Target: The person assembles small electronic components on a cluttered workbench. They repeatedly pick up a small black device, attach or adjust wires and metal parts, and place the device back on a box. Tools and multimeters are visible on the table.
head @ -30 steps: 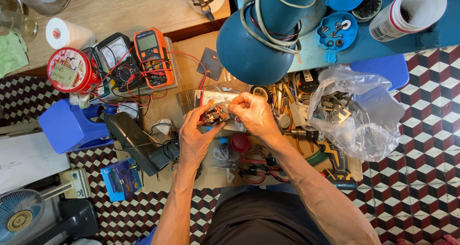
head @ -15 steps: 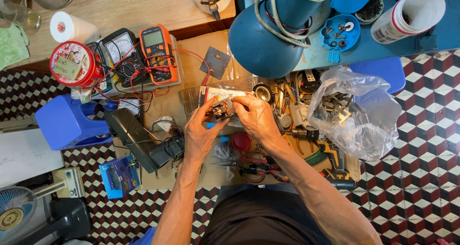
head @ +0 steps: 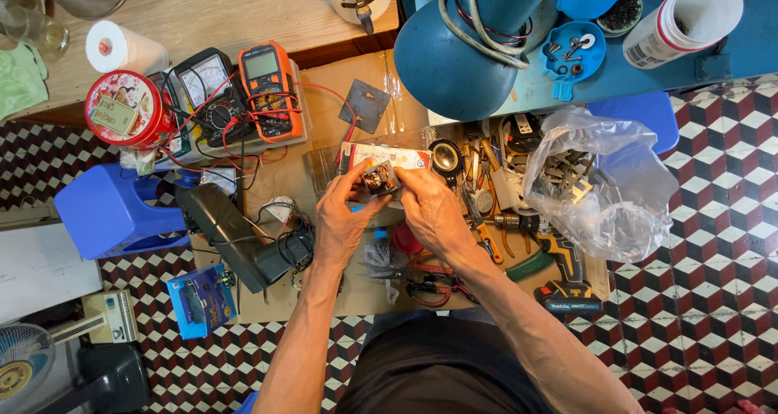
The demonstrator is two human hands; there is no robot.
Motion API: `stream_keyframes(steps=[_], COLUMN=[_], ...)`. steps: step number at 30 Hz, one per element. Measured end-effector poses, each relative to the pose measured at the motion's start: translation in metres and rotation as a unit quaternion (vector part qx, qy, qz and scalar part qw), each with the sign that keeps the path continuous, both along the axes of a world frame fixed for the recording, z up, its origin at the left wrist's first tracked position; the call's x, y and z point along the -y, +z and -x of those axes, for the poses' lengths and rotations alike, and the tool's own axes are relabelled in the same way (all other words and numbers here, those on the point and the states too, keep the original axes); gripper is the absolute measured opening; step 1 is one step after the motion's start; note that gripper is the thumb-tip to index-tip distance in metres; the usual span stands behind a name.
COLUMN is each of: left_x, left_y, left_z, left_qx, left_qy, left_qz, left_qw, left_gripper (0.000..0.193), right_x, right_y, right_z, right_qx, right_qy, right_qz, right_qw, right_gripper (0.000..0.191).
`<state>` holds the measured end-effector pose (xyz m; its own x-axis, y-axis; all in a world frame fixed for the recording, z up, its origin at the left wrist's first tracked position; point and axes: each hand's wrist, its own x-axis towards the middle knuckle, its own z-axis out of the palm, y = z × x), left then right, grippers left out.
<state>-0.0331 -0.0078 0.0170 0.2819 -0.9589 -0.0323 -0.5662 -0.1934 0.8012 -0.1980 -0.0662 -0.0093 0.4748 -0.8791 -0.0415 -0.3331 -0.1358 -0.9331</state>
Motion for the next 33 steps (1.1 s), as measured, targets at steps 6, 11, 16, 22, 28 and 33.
stream_keyframes(steps=[6, 11, 16, 22, 28, 33], left_x=[0.000, 0.000, 0.004, 0.006, 0.007, 0.006], left_y=[-0.004, -0.006, -0.009, -0.004, -0.003, -0.011], left_z=[0.000, -0.004, -0.007, -0.004, -0.004, -0.008], left_qx=[-0.032, -0.016, -0.016, -0.035, -0.007, 0.004], left_qy=[0.011, -0.004, -0.016, -0.008, -0.009, -0.022], left_qz=[0.002, -0.002, -0.003, -0.024, -0.023, 0.027], left_qw=[0.999, 1.000, 1.000, 0.999, 1.000, 0.999], left_gripper=[0.063, 0.060, 0.058, 0.054, 0.055, 0.054], right_x=[-0.007, -0.008, -0.017, -0.009, -0.010, -0.013], right_y=[-0.002, -0.004, -0.003, 0.000, -0.002, -0.007], right_z=[0.001, 0.004, 0.003, 0.002, -0.008, -0.010], right_qx=[-0.022, 0.008, 0.029, 0.019, -0.008, -0.037], right_qy=[0.018, 0.002, -0.011, -0.022, -0.022, -0.014], right_qz=[0.068, -0.012, 0.050, -0.128, -0.064, 0.051], right_qw=[0.997, 1.000, 0.998, 0.991, 0.998, 0.998], right_gripper=[0.041, 0.042, 0.046, 0.044, 0.047, 0.050])
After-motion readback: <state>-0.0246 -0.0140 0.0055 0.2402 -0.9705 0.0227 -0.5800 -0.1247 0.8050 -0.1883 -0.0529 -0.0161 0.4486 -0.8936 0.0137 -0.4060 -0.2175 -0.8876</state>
